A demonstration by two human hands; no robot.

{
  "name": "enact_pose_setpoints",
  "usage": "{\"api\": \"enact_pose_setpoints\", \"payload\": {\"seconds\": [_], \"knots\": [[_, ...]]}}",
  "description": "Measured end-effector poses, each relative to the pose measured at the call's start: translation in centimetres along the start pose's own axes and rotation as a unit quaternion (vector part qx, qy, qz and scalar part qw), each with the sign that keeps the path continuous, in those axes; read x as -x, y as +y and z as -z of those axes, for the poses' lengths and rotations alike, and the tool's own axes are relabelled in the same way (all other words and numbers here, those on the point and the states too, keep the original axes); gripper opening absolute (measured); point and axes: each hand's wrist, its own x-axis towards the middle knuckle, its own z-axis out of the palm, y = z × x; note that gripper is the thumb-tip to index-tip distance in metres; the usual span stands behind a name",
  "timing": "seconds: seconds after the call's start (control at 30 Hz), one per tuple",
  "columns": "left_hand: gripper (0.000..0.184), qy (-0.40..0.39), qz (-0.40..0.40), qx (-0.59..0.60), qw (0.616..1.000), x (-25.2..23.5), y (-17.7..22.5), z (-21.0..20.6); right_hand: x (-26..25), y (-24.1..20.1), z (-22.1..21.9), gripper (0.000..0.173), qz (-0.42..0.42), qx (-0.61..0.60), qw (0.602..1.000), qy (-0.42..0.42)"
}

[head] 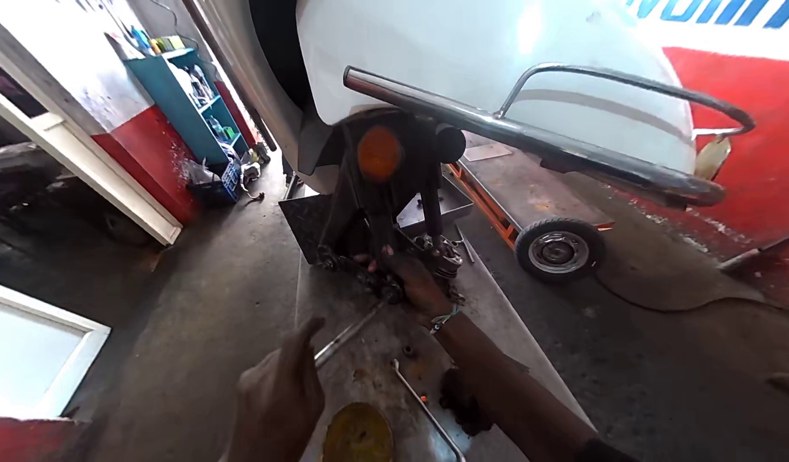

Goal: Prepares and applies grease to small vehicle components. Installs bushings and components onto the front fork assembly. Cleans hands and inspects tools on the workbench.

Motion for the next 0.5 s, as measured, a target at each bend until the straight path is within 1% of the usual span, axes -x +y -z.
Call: {"api": "enact_pose_setpoints", "payload": {"seconds": [0.1,0.2,0.27,0.3,0.4,0.47,0.5], "knots": [[0.03,0.013,0.028,0.018,0.999,-0.3,0.2,-1.5,-0.6,-0.4,0.9,0.037,0.003,0.063,0.998,-0.001],[0.031,-0.016,0.022,0.021,0.999,-0.4,0.3,-1.3,-0.8,0.0,1.8,0.036,0.014,0.087,0.996,-0.015],[0.032,-0.019,0.027,0.023,0.999,-0.4,0.1,-1.0,-0.8,0.1,1.9,0.033,0.014,0.089,0.996,-0.017],[0.032,-0.019,0.039,0.027,0.999,-0.3,0.0,-0.7,-0.8,0.0,1.9,0.031,0.014,0.085,0.996,-0.018],[0.033,-0.027,0.107,0.063,0.992,0.2,0.4,0.4,-0.6,-0.2,1.4,0.026,0.012,0.102,0.995,-0.017],[0.032,-0.03,0.132,0.061,0.989,0.7,0.9,0.6,-0.4,0.1,1.0,0.029,0.014,0.122,0.992,-0.01],[0.032,-0.025,0.132,0.054,0.99,0.8,1.0,0.6,-0.3,0.1,0.8,0.03,0.013,0.124,0.992,-0.005]]}}
